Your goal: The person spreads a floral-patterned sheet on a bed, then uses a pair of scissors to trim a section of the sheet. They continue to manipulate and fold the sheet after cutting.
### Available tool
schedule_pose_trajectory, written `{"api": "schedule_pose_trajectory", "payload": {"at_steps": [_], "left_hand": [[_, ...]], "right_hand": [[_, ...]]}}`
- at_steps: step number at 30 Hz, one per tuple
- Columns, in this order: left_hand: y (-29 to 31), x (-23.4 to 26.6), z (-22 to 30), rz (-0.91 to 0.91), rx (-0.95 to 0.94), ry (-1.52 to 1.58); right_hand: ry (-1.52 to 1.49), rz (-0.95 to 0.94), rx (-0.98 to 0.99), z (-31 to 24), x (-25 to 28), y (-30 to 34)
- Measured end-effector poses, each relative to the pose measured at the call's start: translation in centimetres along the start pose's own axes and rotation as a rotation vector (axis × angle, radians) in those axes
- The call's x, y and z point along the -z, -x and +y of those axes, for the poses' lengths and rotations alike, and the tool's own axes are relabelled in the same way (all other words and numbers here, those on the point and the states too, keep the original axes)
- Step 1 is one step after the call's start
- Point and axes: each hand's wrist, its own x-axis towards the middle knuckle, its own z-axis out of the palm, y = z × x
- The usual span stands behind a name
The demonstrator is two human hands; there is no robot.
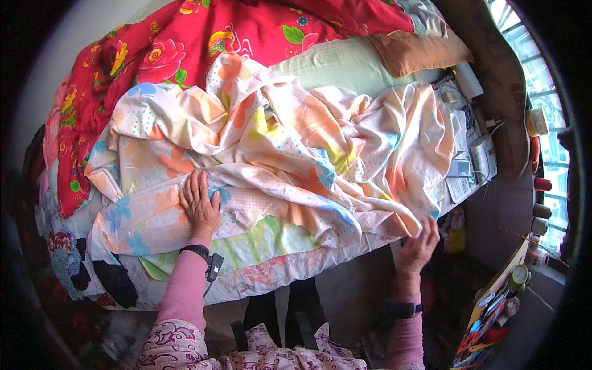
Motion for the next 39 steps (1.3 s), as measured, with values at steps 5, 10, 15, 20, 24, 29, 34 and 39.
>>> {"api": "schedule_pose_trajectory", "payload": {"at_steps": [5, 10, 15, 20, 24, 29, 34, 39], "left_hand": [[0.0, -0.3, -0.1, 0.012, 0.002, -0.004], [-0.1, -0.4, -0.3, 0.011, -0.003, 0.001], [0.0, -0.6, -0.4, 0.007, -0.009, -0.011], [0.3, -1.2, -0.7, 0.006, -0.006, -0.042], [-0.1, -0.5, -0.4, -0.016, 0.000, -0.061], [-2.8, 2.5, 5.2, 0.145, -0.003, 0.377], [-10.3, 1.9, 15.2, 0.060, -0.621, 0.140], [-17.0, -3.0, 16.8, 0.088, -0.292, 0.014]], "right_hand": [[-0.172, -0.312, 0.259, -7.6, -4.5, -1.7], [-0.117, -0.265, 0.108, -8.2, -9.1, -3.2], [-0.088, -0.231, 0.130, -7.0, -10.5, -2.4], [-0.122, -0.241, 0.106, -6.9, -10.6, -2.3], [-0.158, -0.205, 0.100, -6.9, -10.5, -2.6], [-0.209, -0.197, 0.083, -6.9, -10.1, -2.5], [-0.243, -0.199, 0.061, -6.8, -9.9, -2.7], [-0.267, -0.190, 0.058, -6.5, -10.2, -2.7]]}}
